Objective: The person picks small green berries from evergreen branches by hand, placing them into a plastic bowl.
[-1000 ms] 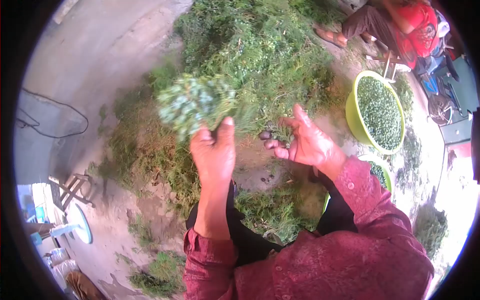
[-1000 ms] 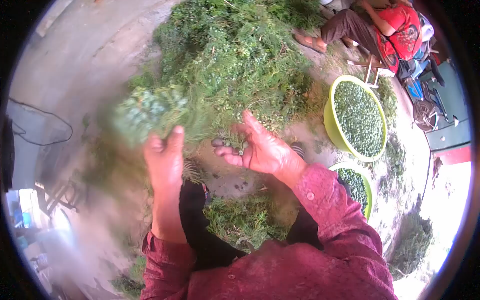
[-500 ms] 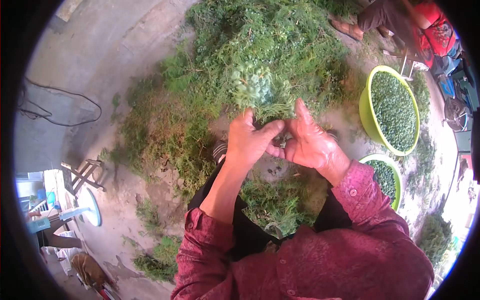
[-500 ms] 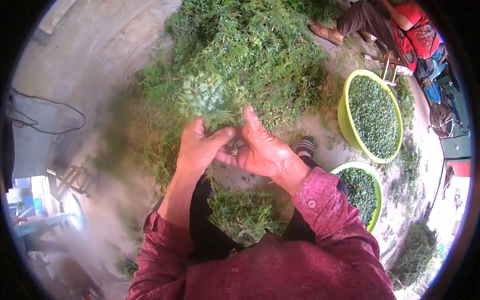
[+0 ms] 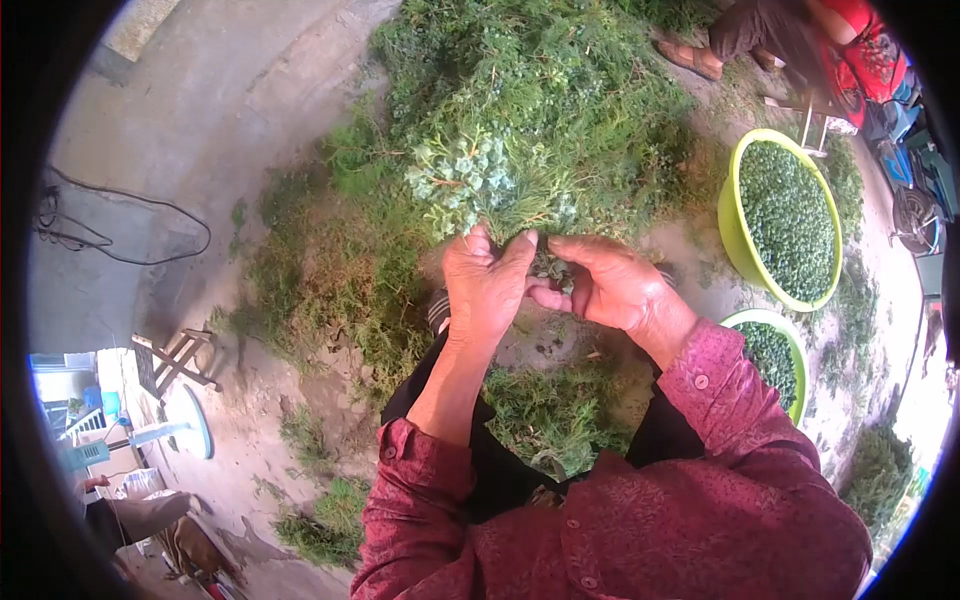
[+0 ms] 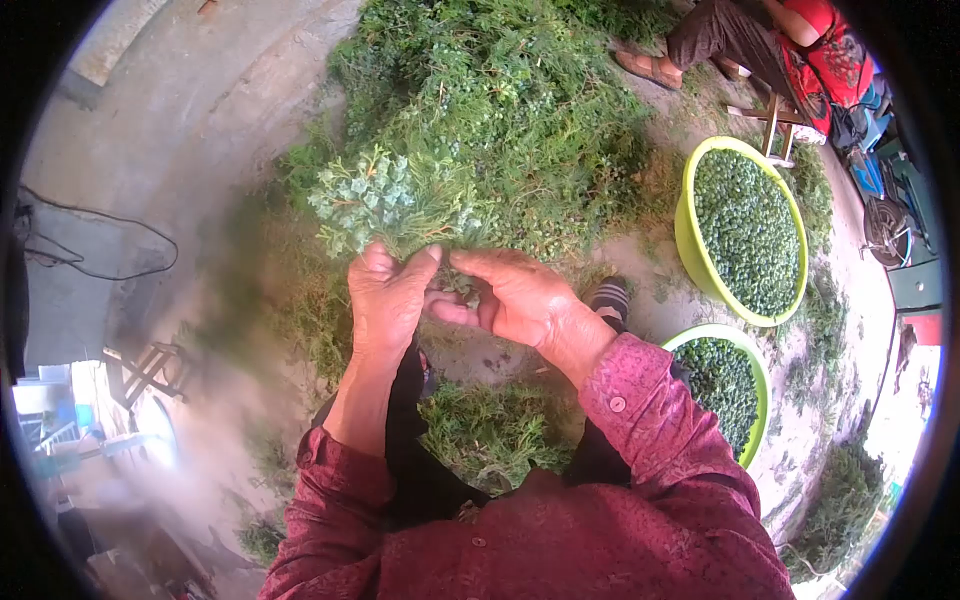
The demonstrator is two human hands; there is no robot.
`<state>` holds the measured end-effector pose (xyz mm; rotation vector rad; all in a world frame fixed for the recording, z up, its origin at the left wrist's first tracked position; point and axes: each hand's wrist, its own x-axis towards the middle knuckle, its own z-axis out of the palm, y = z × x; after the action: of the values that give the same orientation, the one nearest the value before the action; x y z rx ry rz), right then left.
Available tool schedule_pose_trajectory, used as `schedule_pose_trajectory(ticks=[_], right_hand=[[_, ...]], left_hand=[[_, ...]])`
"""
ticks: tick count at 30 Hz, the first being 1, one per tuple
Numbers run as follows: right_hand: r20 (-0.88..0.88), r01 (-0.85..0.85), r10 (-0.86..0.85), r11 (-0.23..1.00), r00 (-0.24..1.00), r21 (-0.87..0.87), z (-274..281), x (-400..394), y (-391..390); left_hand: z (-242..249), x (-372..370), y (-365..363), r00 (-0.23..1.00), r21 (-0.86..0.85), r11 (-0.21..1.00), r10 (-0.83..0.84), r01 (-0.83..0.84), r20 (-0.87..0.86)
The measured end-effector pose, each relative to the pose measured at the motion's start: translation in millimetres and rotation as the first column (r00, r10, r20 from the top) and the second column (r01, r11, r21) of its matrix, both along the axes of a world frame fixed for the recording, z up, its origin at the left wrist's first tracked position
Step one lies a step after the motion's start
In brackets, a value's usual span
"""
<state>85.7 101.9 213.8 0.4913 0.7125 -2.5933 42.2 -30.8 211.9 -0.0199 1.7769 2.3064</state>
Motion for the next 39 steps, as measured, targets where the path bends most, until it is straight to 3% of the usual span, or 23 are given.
schedule_pose_trajectory(ticks=[3,5,8,14,16,19,21,22,23,24,25,26,27,29,30,32,35,37,39], right_hand=[[0.019,-0.006,0.005,0.998,1.0,0.055,-10.5,-0.8,0.8],[0.041,0.01,-0.014,0.996,0.999,0.09,-10.9,-0.7,0.3],[0.064,0.017,-0.024,0.994,0.998,0.107,-5.6,-0.9,-0.3],[-0.05,-0.104,0.108,0.992,0.993,0.07,-2.4,-0.7,6.0],[0.015,-0.105,0.104,0.975,0.994,0.196,8.2,-1.4,-1.7],[0.063,-0.108,0.096,0.969,0.993,0.222,6.3,-2.8,-8.7],[0.057,-0.072,0.059,0.961,0.997,0.267,2.8,-3.3,-10.5],[0.007,-0.072,0.073,0.957,0.997,0.282,-3.6,-4.7,-9.5],[-0.045,-0.07,0.088,0.952,0.995,0.298,-6.6,-5.8,-8.5],[-0.05,-0.064,0.083,0.953,0.995,0.297,-4.2,-6.1,-8.2],[-0.057,-0.088,0.124,0.901,0.991,0.425,-0.1,-6.2,-9.1],[-0.057,-0.108,0.165,0.832,0.985,0.544,3.8,-6.2,-10.3],[-0.06,-0.105,0.163,0.834,0.985,0.542,6.3,-5.9,-11.4],[-0.017,-0.096,0.205,0.528,0.979,0.844,12.1,-3.9,-14.5],[-0.14,0.003,0.186,0.593,0.973,0.805,20.7,-2.0,-18.6],[-0.147,-0.02,0.21,0.633,0.966,0.774,15.3,-2.4,-16.8],[-0.129,-0.058,0.209,0.703,0.969,0.709,14.4,-4.0,-11.5],[-0.126,-0.016,0.119,0.785,0.985,0.62,10.2,-6.5,-7.3],[-0.107,-0.011,0.098,0.788,0.989,0.616,9.0,-8.7,-3.5]], left_hand=[[4.7,-3.4,-6.8,1.0,-0.095,0.995,-0.002,0.0,-0.022],[-10.5,-10.6,-15.1,0.965,-0.202,0.975,0.04,-0.095,-0.257],[-2.1,-9.7,-14.2,0.969,-0.232,0.963,0.082,-0.138,-0.234],[-5.3,-16.7,-26.1,0.973,-0.216,0.963,0.117,-0.159,-0.197],[-6.2,-15.8,-25.7,0.974,-0.186,0.972,0.109,-0.147,-0.2],[-2.2,-11.4,-20.1,0.976,-0.194,0.972,0.097,-0.135,-0.193],[-0.8,-7.1,-18.4,0.977,-0.349,0.927,0.072,-0.14,-0.199],[-1.6,-6.7,-16.9,0.983,-0.222,0.968,0.076,-0.112,-0.167],[1.7,-5.6,-14.2,0.983,-0.223,0.969,0.07,-0.107,-0.171],[12.1,-3.7,-10.2,0.994,-0.051,0.998,0.041,-0.046,-0.103],[18.2,-2.4,-8.4,0.999,0.125,0.992,0.001,0.004,-0.04],[11.0,-2.7,-10.5,0.999,0.1,0.995,-0.023,0.026,-0.028],[23.2,1.0,-8.1,0.993,0.169,0.98,-0.11,0.103,0.034],[14.4,2.1,-1.8,0.996,0.154,0.988,-0.013,0.0,0.085],[8.6,0.1,-5.1,0.996,0.15,0.989,-0.015,0.003,0.083],[-2.0,-6.2,-14.8,0.965,0.173,0.985,-0.051,0.006,0.256],[-7.9,-9.2,-19.2,0.968,0.302,0.952,-0.036,-0.043,0.249],[-1.8,-8.1,-18.2,0.975,0.321,0.942,0.023,-0.096,0.223],[10.1,-8.8,-17.8,0.979,0.413,0.907,-0.009,-0.077,0.203]])
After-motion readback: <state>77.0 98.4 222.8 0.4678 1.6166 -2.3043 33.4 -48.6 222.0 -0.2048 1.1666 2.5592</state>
